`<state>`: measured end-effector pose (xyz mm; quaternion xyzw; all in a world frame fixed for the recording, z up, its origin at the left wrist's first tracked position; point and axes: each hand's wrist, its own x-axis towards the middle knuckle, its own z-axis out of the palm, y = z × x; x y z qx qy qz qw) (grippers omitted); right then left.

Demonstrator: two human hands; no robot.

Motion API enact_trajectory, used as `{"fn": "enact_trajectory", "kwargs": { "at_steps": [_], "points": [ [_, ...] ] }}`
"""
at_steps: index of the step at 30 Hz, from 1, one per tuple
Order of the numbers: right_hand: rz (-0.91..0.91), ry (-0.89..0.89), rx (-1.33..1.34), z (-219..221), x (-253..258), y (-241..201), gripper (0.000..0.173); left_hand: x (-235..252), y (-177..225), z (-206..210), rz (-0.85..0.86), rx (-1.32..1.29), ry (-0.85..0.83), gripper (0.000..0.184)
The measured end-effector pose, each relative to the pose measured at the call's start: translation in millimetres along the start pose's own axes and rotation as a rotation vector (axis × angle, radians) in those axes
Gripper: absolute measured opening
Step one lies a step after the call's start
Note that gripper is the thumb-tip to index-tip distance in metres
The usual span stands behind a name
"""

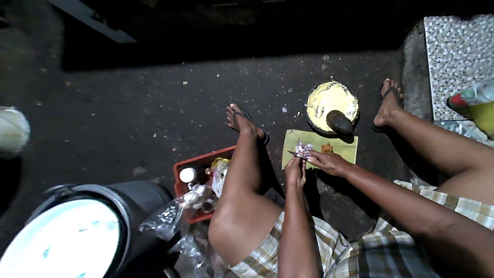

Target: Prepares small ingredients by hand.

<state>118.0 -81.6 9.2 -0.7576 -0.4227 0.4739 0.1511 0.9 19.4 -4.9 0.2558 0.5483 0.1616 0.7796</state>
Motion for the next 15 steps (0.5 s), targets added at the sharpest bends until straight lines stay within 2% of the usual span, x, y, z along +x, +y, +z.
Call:
{"fn": "enact_trajectory", "kwargs": {
  "at_steps": [8,15],
  "points": [
    [0.059,0.018,0.003,3,6,2,0.057,-2,-8,-1,-0.030,0.074,-0.040,0.010],
    [0.012,-0.019,0.089,7,-17,3,0.057,3,-4,-2,0.059,0.001,0.048,0.016]
  ]
}}
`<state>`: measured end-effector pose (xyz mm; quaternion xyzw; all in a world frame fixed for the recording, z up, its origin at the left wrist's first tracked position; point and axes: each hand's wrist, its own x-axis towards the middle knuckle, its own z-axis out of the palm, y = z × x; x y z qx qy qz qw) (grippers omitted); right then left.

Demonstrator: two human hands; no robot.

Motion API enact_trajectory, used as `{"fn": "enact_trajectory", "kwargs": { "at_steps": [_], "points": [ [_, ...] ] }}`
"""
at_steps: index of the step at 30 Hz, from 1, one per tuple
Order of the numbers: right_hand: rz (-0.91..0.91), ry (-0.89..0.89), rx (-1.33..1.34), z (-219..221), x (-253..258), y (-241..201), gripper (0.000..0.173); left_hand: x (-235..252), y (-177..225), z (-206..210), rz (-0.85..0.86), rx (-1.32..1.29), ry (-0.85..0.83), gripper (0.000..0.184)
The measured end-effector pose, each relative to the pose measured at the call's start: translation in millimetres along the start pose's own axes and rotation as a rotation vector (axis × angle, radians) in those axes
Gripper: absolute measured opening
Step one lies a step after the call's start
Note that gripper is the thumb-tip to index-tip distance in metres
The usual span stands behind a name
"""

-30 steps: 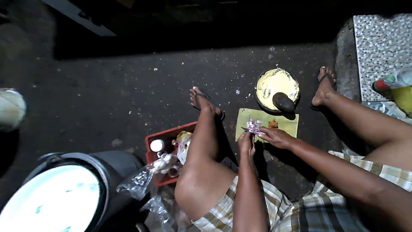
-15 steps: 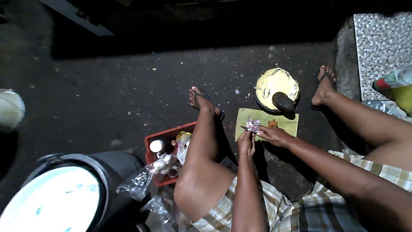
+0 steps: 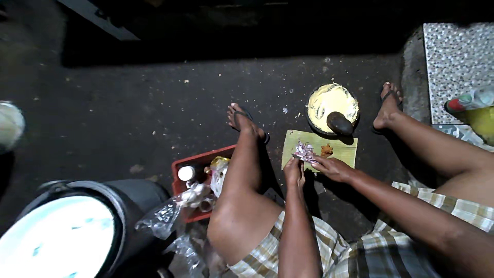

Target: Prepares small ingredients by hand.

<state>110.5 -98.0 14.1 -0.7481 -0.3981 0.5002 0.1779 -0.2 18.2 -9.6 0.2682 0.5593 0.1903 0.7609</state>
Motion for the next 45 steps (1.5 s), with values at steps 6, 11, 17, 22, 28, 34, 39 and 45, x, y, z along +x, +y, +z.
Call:
{"fn": "enact_trajectory", "kwargs": {
  "at_steps": [6,11,17,22,28,34,39,45],
  "points": [
    [-0.011,-0.011,0.005,-1,-2,-1,0.056,0,1,0,0.020,0.003,0.025,0.016],
    [-0.016,-0.002,0.001,-4,0,-1,0.055,-2,3,2,0.016,0.014,-0.002,0.015],
    [-0.025,0.039,-0.054,-3,9,0,0.055,-3,1,3,-0.013,0.023,-0.062,0.013],
    [-0.027,0.041,-0.062,-3,15,-6,0.051,-3,1,2,-0.038,0.042,-0.066,0.012],
    [-0.037,0.068,-0.051,2,28,-3,0.049,0,-3,-1,-0.026,0.133,-0.076,0.015],
    [0.011,0.059,-0.030,4,31,-1,0.049,0,-9,0,-0.015,0.113,-0.085,0.014],
    [-0.041,0.010,0.056,10,17,0,0.054,3,-9,-1,0.016,0.007,-0.008,0.013],
    [-0.018,-0.007,0.071,5,9,-3,0.054,2,-8,0,0.016,-0.026,-0.024,0.013]
  ]
}}
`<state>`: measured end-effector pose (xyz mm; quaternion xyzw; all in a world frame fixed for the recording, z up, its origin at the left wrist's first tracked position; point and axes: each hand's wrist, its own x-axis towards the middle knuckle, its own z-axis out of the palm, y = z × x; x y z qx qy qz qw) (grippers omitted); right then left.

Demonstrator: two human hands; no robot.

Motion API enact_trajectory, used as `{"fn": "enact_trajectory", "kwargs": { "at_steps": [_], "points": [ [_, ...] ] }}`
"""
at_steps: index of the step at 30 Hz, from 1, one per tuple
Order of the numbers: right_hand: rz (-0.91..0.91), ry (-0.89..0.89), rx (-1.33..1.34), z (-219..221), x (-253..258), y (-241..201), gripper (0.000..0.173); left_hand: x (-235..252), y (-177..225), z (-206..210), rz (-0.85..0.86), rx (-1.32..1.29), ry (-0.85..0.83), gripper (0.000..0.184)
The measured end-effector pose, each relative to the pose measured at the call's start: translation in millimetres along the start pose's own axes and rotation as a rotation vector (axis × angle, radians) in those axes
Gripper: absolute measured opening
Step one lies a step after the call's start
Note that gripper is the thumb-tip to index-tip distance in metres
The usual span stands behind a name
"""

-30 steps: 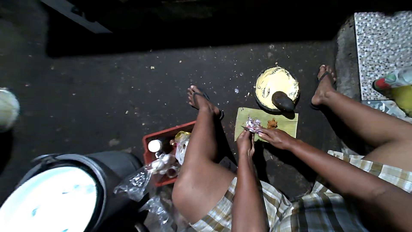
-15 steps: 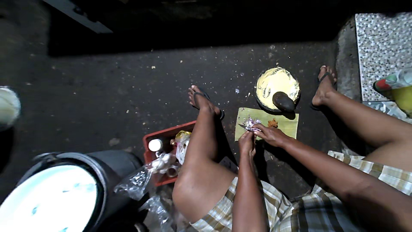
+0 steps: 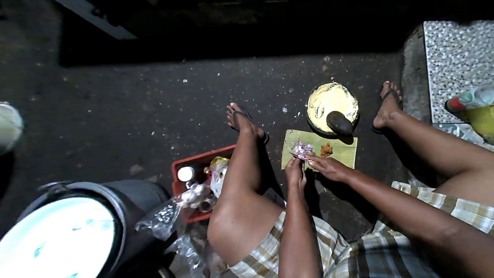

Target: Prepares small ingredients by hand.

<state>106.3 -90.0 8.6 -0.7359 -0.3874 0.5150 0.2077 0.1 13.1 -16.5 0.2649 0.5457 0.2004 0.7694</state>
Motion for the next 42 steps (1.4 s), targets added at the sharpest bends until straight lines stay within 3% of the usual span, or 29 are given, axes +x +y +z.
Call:
{"fn": "enact_trajectory", "kwargs": {
  "at_steps": [22,32,36,42],
  "points": [
    [0.039,0.069,-0.092,-3,11,-4,0.052,-4,5,1,-0.061,0.078,-0.080,0.016],
    [0.103,0.067,-0.185,2,21,-3,0.054,3,-1,-6,-0.076,0.290,-0.129,0.022],
    [0.124,0.094,-0.244,1,29,3,0.058,5,0,-6,-0.057,0.356,-0.088,0.015],
    [0.114,0.098,-0.284,-4,31,7,0.063,5,11,-3,-0.030,0.244,0.097,0.040]
  ]
}}
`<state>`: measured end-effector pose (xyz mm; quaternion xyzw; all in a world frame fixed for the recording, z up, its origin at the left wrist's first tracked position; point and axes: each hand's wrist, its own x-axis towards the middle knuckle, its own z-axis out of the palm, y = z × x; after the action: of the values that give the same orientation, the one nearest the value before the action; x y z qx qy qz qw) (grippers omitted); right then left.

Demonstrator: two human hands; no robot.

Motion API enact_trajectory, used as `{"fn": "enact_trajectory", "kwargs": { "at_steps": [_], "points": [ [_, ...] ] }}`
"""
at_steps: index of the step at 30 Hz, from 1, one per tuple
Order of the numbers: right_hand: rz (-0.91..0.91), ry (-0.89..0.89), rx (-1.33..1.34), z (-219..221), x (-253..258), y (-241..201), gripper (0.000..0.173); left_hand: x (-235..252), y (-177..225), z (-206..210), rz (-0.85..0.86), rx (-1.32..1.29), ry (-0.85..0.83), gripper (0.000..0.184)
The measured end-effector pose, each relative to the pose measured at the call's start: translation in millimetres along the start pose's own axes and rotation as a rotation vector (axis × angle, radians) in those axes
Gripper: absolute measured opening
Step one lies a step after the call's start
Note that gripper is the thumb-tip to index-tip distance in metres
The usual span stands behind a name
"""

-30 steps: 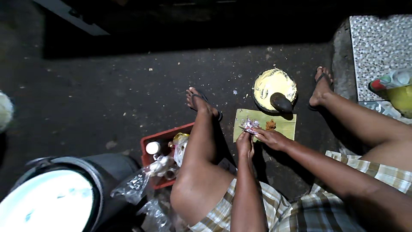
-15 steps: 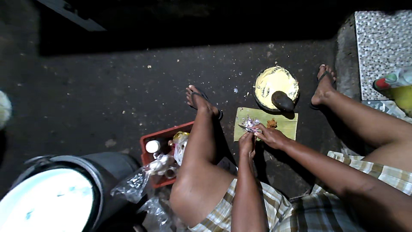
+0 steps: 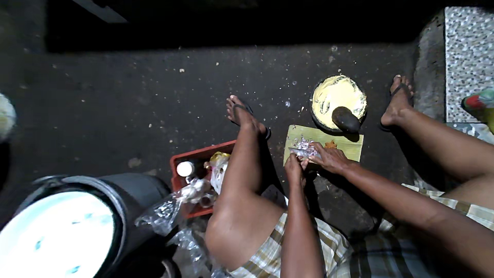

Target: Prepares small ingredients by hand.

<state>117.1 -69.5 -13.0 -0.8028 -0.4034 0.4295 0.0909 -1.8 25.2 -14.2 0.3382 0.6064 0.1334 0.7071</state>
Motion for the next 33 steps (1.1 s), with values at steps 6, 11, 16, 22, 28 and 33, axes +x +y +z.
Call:
{"fn": "enact_trajectory", "kwargs": {
  "at_steps": [6,11,16,22,28,33],
  "points": [
    [-0.026,-0.026,0.039,0,8,1,0.063,6,-3,-5,0.105,0.095,0.082,0.025],
    [-0.057,0.022,0.213,6,26,9,0.052,5,-3,-9,0.145,0.237,0.124,0.025],
    [-0.010,0.096,0.174,7,29,0,0.056,3,1,-8,0.135,0.313,0.129,0.025],
    [-0.109,0.201,0.143,11,29,-7,0.063,2,1,-5,0.140,0.350,0.093,0.024],
    [-0.162,0.230,0.150,7,31,-9,0.061,1,2,-5,0.156,0.370,0.058,0.022],
    [-0.152,0.303,0.176,10,39,-5,0.055,-2,3,-4,0.147,0.386,0.044,0.022]
  ]
}}
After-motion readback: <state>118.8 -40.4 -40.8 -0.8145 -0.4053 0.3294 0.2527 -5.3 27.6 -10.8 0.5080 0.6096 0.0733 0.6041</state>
